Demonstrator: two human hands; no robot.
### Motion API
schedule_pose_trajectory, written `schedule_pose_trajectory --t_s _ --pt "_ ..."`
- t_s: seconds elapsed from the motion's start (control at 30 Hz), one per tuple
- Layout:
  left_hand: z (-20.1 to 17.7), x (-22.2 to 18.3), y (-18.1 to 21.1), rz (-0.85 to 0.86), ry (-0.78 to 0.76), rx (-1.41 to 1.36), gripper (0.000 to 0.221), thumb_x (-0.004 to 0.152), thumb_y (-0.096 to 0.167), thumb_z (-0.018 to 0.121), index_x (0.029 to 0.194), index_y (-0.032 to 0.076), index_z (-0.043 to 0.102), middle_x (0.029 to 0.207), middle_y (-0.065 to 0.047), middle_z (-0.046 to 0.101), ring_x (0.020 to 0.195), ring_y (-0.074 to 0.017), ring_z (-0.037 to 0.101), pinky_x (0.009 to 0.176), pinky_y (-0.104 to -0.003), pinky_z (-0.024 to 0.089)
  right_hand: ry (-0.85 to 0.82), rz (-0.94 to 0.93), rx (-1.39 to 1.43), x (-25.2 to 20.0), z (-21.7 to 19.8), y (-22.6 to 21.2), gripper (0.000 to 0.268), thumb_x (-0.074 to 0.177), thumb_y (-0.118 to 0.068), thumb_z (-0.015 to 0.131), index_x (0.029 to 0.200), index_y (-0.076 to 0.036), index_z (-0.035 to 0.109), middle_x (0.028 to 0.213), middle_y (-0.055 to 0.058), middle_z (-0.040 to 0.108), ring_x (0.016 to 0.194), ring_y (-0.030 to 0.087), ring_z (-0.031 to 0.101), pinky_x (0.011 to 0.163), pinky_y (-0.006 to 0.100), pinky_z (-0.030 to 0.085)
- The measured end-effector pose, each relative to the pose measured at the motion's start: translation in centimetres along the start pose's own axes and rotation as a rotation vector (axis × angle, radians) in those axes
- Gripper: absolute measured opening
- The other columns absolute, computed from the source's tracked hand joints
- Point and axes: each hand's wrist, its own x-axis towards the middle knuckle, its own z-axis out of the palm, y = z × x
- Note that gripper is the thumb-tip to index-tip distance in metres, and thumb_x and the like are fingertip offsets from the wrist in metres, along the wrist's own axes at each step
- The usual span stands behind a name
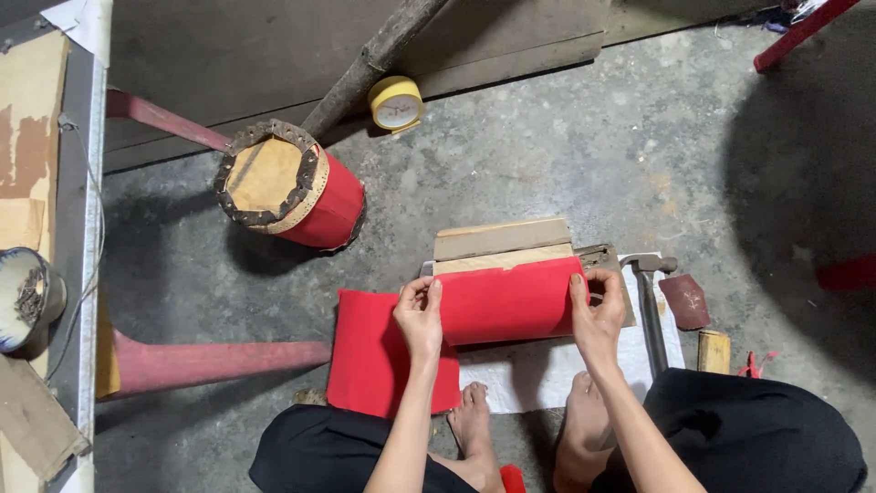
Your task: Applying a red decorative cover to a small wooden drum using double-sided tape.
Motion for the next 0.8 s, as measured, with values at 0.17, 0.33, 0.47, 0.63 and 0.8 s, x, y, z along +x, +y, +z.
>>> schedule_pose_trajectory --t_s 0.17,0.33,0.47,0.63,0.8 --pt "0.2 -0.2 0.3 -0.005 0.007 0.007 0.012 0.088 0.008 0.080 0.099 0.006 0.077 0.089 -0.004 0.064 0.084 -0.0098 0.068 0.076 -0.025 0.057 0.013 -0.032 0.007 0.2 -0.1 -1.0 0.017 0.104 -0.018 0.073 0.114 -0.008 0.063 0.098 0.012 0.066 0.091 0.027 0.065 0.077 0.039 0.054" --pt "0.2 -0.1 -0.2 -0.022 0.010 -0.010 0.014 0.088 0.008 0.080 0.100 0.005 0.077 0.089 -0.004 0.065 0.084 -0.0107 0.069 0.076 -0.026 0.058 0.004 -0.082 -0.015 0.3 -0.4 -2.8 0.017 0.103 -0.015 0.073 0.116 -0.009 0.065 0.101 0.012 0.067 0.093 0.029 0.067 0.078 0.040 0.055" --pt "0.2 0.1 -0.7 0.002 0.010 0.000 0.014 0.087 0.008 0.081 0.101 0.006 0.078 0.089 -0.004 0.065 0.084 -0.0100 0.069 0.076 -0.025 0.057 -0.011 -0.005 0.025 0.7 -0.7 -1.7 0.010 0.107 -0.019 0.070 0.114 -0.012 0.071 0.101 0.011 0.070 0.088 0.025 0.068 0.074 0.037 0.056" --pt "0.1 0.0 -0.7 0.008 0.004 0.001 0.014 0.088 0.009 0.081 0.101 0.007 0.077 0.090 -0.003 0.065 0.084 -0.0100 0.068 0.077 -0.025 0.057 0.046 0.215 0.296 1.1 -2.2 0.9 0.028 0.117 -0.024 0.045 0.114 -0.014 0.071 0.102 0.005 0.071 0.085 0.010 0.062 0.073 0.023 0.054" --pt "0.4 -0.5 0.6 0.011 0.018 0.007 0.012 0.090 0.010 0.079 0.101 0.006 0.077 0.091 -0.004 0.064 0.086 -0.0102 0.067 0.078 -0.027 0.057 0.053 0.019 0.067 -1.8 -3.1 -0.9 0.009 0.107 -0.011 0.068 0.114 -0.009 0.072 0.104 0.013 0.072 0.092 0.022 0.068 0.076 0.034 0.056"
